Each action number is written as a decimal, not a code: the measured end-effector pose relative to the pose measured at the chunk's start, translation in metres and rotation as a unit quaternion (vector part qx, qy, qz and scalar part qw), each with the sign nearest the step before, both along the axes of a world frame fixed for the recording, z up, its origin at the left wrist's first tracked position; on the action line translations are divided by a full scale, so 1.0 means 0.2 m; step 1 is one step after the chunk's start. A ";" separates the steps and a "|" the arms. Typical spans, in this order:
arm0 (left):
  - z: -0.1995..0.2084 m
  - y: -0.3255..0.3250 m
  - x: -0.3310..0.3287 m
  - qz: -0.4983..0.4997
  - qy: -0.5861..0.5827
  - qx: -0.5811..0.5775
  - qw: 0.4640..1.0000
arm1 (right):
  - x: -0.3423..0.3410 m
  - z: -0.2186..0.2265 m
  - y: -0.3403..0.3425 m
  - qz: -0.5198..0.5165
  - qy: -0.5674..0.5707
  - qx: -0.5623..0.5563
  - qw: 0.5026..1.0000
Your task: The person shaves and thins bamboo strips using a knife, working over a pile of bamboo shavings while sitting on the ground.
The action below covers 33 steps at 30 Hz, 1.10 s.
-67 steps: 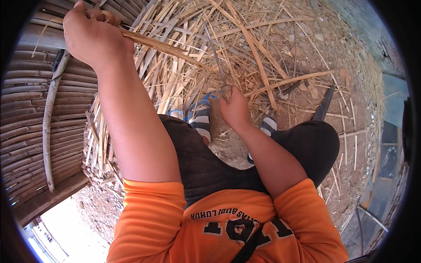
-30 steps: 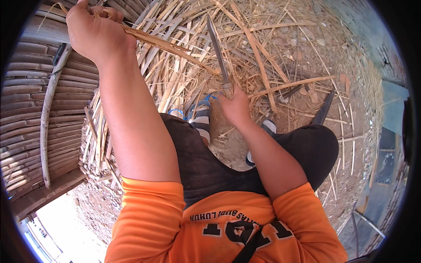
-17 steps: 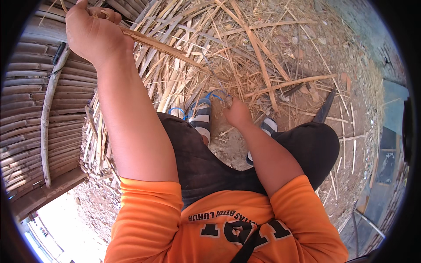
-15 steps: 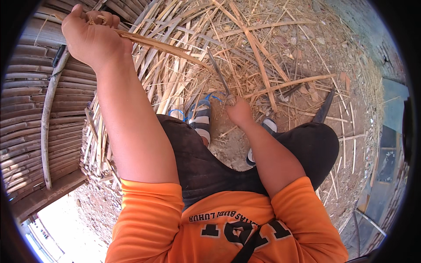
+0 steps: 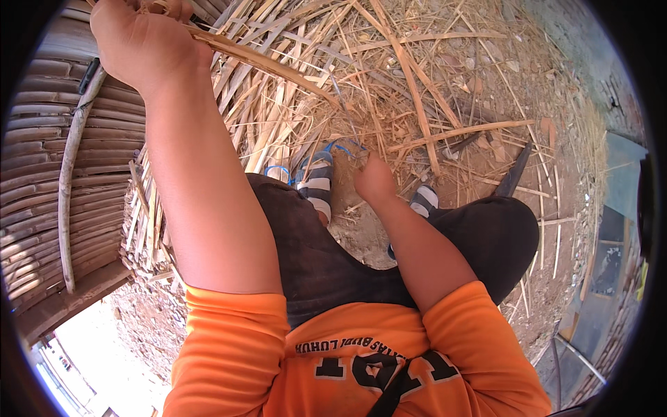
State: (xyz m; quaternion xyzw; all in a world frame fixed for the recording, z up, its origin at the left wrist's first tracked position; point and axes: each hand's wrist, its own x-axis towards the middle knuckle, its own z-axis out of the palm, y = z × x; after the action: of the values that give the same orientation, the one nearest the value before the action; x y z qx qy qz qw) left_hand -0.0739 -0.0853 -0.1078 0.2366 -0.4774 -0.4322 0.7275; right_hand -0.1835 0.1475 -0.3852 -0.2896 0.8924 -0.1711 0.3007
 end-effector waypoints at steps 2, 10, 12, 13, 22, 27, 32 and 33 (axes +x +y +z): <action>0.03 0.05 -0.03 0.032 0.008 0.020 0.999 | -0.02 0.03 -0.01 -0.024 -0.022 -0.044 0.999; 0.00 -0.03 0.01 -0.006 0.018 0.005 1.000 | -0.06 0.19 -0.10 -0.065 -0.071 -0.242 0.965; 0.00 -0.03 0.01 -0.002 0.009 -0.006 1.000 | -0.05 0.47 -0.15 -0.065 -0.075 -0.298 0.949; 0.01 -0.03 0.01 -0.004 0.007 -0.013 1.000 | -0.05 0.54 -0.15 -0.068 -0.076 -0.327 0.940; 0.00 -0.01 0.00 -0.037 0.042 0.013 0.998 | -0.11 -0.28 0.12 -0.003 -0.004 0.006 1.000; 0.02 -0.02 0.00 -0.039 0.034 0.021 0.998 | -0.10 -0.14 0.06 -0.171 -0.204 -0.044 0.963; 0.00 -0.06 0.04 -0.157 0.028 -0.003 0.987 | -0.04 0.20 -0.10 -0.141 -0.145 -0.242 0.949; 0.00 -0.07 0.06 -0.189 0.037 -0.002 0.981 | -0.04 0.24 -0.11 -0.122 -0.112 -0.270 0.948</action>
State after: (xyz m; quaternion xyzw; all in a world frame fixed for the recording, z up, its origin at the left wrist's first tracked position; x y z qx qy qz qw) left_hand -0.0621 -0.1001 -0.1078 0.1244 -0.4874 -0.5692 0.6504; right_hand -0.1907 0.1250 -0.3380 -0.2278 0.8020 -0.4727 0.2854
